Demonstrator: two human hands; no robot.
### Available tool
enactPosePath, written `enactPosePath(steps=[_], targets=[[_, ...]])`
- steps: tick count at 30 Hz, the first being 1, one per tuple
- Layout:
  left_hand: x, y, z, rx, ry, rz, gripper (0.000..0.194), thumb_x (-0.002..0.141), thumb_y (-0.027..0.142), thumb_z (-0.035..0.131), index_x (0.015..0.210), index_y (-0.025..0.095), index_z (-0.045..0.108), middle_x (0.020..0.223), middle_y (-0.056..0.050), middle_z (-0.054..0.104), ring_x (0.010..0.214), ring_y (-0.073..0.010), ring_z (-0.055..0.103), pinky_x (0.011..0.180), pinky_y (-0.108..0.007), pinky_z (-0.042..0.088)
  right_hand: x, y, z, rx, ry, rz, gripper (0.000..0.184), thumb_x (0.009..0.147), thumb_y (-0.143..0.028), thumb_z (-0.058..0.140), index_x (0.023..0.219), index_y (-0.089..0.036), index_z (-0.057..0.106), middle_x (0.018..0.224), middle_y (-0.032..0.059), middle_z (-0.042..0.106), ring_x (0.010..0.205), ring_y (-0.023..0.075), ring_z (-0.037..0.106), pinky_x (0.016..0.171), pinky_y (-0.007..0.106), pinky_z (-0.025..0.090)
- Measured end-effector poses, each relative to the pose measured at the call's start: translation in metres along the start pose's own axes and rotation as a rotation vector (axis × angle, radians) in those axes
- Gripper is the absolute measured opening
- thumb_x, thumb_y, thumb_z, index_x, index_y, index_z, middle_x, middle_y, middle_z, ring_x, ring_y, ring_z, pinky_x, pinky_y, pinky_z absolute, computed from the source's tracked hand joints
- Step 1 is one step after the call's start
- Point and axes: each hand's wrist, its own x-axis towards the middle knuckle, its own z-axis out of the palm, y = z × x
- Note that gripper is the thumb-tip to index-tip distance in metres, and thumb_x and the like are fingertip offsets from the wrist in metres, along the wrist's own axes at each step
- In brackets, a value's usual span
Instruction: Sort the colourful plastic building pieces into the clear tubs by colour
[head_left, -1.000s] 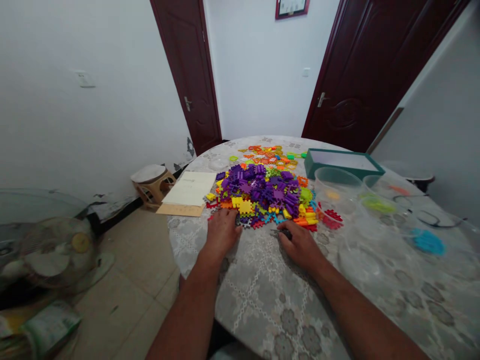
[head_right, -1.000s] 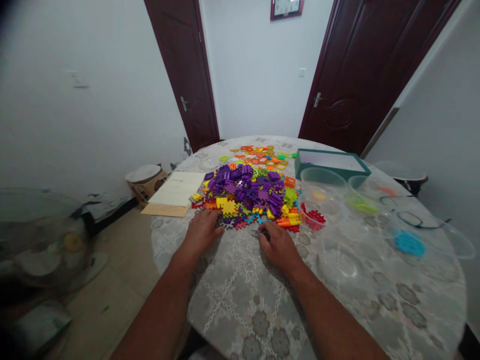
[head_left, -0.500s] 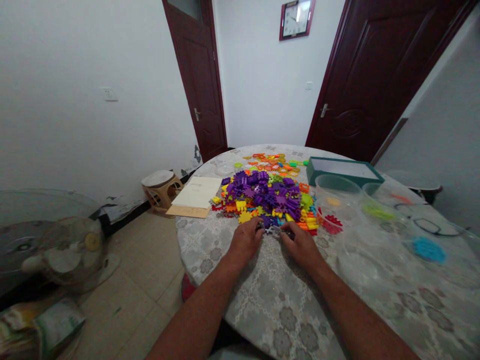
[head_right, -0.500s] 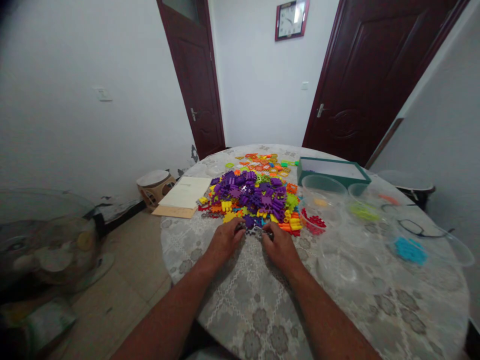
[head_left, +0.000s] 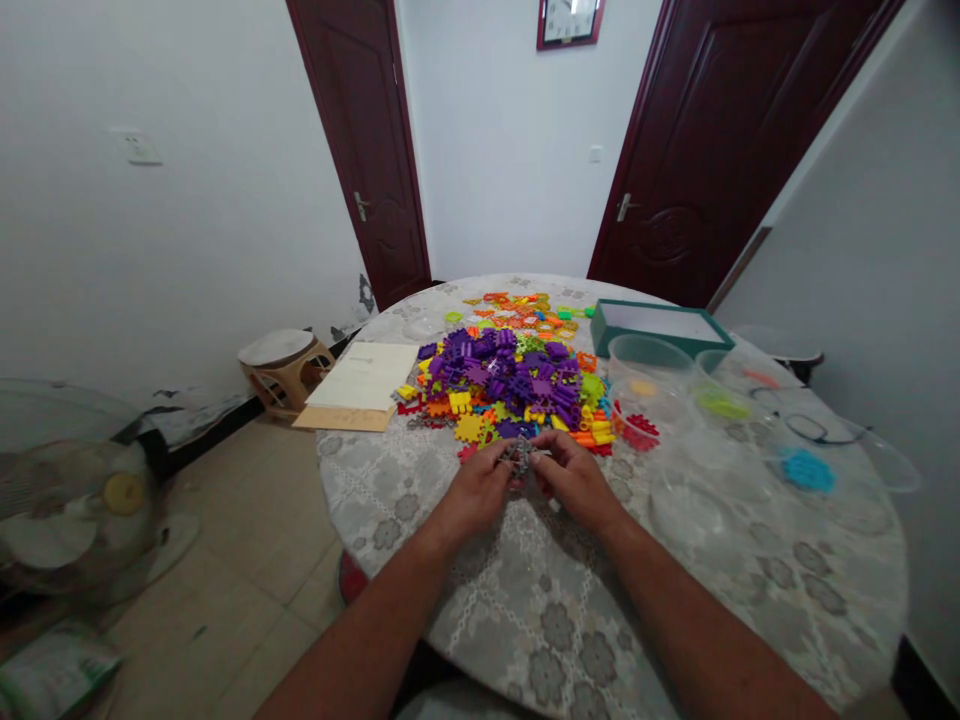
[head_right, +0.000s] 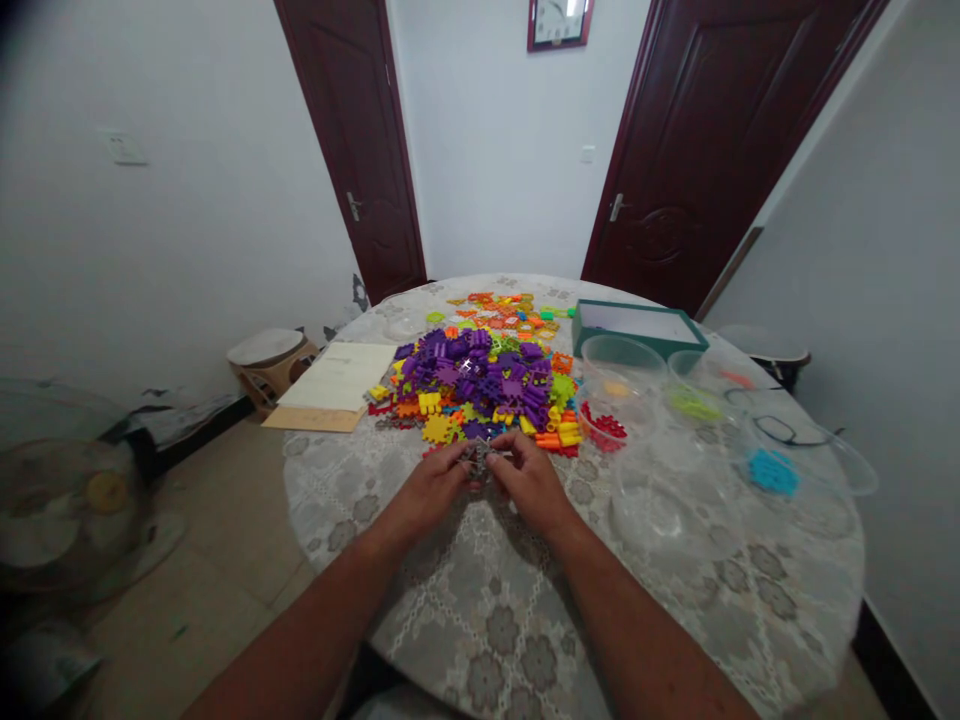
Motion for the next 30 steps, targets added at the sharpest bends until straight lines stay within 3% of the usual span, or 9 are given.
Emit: enactPosePath(steps=[3, 5, 9, 13, 16, 20, 23, 27, 30], targets=[[0.001, 0.0, -0.001, 0.188, -0.036, 0.036, 0.035, 0.097, 0.029, 0.052, 0.124, 0.02, 0.072, 0.126, -0.012, 0.073, 0.105, -0.0227, 0.071, 0.086, -0.035, 0.063, 0.001, 0.002, 0.001, -0.028, 0.024, -0.047, 0.028, 0.088, -0.042, 0.069, 0.107, -0.022, 0.065, 0.087, 0.0015, 0.071, 0.066, 0.016, 0.063, 0.058, 0.026, 0.049], [0.003, 0.003, -0.008, 0.408, -0.049, 0.127, 0.035, 0.098, 0.027, 0.051, 0.125, 0.022, 0.072, 0.121, -0.01, 0.076, 0.105, -0.0227, 0.072, 0.091, -0.036, 0.061, -0.001, -0.004, 0.0, -0.096, 0.054, -0.096, 0.028, 0.088, -0.04, 0.069, 0.11, -0.022, 0.067, 0.095, 0.0042, 0.074, 0.08, 0.0191, 0.068, 0.069, 0.029, 0.052], [0.015, 0.011, -0.028, 0.794, 0.089, 0.377, 0.034, 0.098, 0.027, 0.054, 0.128, 0.023, 0.069, 0.124, -0.01, 0.074, 0.118, -0.0266, 0.068, 0.108, -0.045, 0.053, -0.016, -0.041, -0.014, -0.378, 0.15, -0.237, 0.024, 0.092, -0.034, 0.066, 0.111, -0.021, 0.072, 0.097, 0.0047, 0.074, 0.085, 0.0201, 0.067, 0.08, 0.032, 0.052], [0.036, 0.006, -0.043, 1.06, 0.088, 0.56, 0.04, 0.093, 0.03, 0.064, 0.132, 0.022, 0.064, 0.127, -0.014, 0.07, 0.122, -0.0328, 0.063, 0.108, -0.051, 0.051, -0.036, -0.09, -0.051, -0.717, 0.395, -0.396, 0.022, 0.095, -0.031, 0.063, 0.112, -0.02, 0.072, 0.103, 0.0086, 0.074, 0.09, 0.0217, 0.066, 0.084, 0.034, 0.051], [0.043, -0.001, -0.045, 1.154, 0.084, 0.61, 0.043, 0.09, 0.031, 0.071, 0.131, 0.022, 0.064, 0.128, -0.015, 0.067, 0.123, -0.034, 0.061, 0.11, -0.052, 0.049, -0.054, -0.106, -0.089, -0.93, 0.521, -0.358, 0.023, 0.095, -0.032, 0.062, 0.111, -0.019, 0.071, 0.107, 0.011, 0.074, 0.093, 0.0238, 0.067, 0.087, 0.036, 0.052], [0.042, -0.011, -0.043, 1.183, 0.093, 0.597, 0.042, 0.091, 0.033, 0.072, 0.13, 0.02, 0.065, 0.128, -0.015, 0.066, 0.125, -0.0332, 0.058, 0.113, -0.05, 0.046, -0.073, -0.089, -0.134, -1.127, 0.503, -0.143, 0.025, 0.094, -0.036, 0.058, 0.11, -0.02, 0.07, 0.098, 0.0104, 0.075, 0.089, 0.0254, 0.069, 0.082, 0.037, 0.051], [0.042, -0.016, -0.043, 1.208, 0.071, 0.568, 0.041, 0.091, 0.033, 0.072, 0.129, 0.018, 0.066, 0.126, -0.015, 0.066, 0.123, -0.0331, 0.057, 0.112, -0.05, 0.046, -0.082, -0.064, -0.154, -1.226, 0.469, -0.035, 0.03, 0.093, -0.037, 0.056, 0.116, -0.021, 0.068, 0.098, 0.0111, 0.076, 0.088, 0.0276, 0.071, 0.078, 0.038, 0.051], [0.043, -0.018, -0.044, 1.208, 0.081, 0.537, 0.038, 0.092, 0.034, 0.072, 0.125, 0.018, 0.067, 0.124, -0.014, 0.066, 0.121, -0.0322, 0.057, 0.11, -0.049, 0.046, -0.088, -0.043, -0.166, -1.279, 0.38, 0.031, 0.035, 0.095, -0.042, 0.053, 0.12, -0.022, 0.067, 0.098, 0.0114, 0.077, 0.088, 0.0292, 0.073, 0.076, 0.039, 0.052], [0.044, -0.018, -0.045, 1.179, 0.072, 0.537, 0.036, 0.091, 0.033, 0.073, 0.123, 0.018, 0.067, 0.122, -0.013, 0.067, 0.12, -0.0315, 0.057, 0.109, -0.048, 0.046, -0.09, -0.043, -0.164, -1.279, 0.324, 0.058, 0.037, 0.095, -0.045, 0.053, 0.122, -0.023, 0.066, 0.096, 0.0099, 0.078, 0.086, 0.0297, 0.073, 0.073, 0.04, 0.052]])
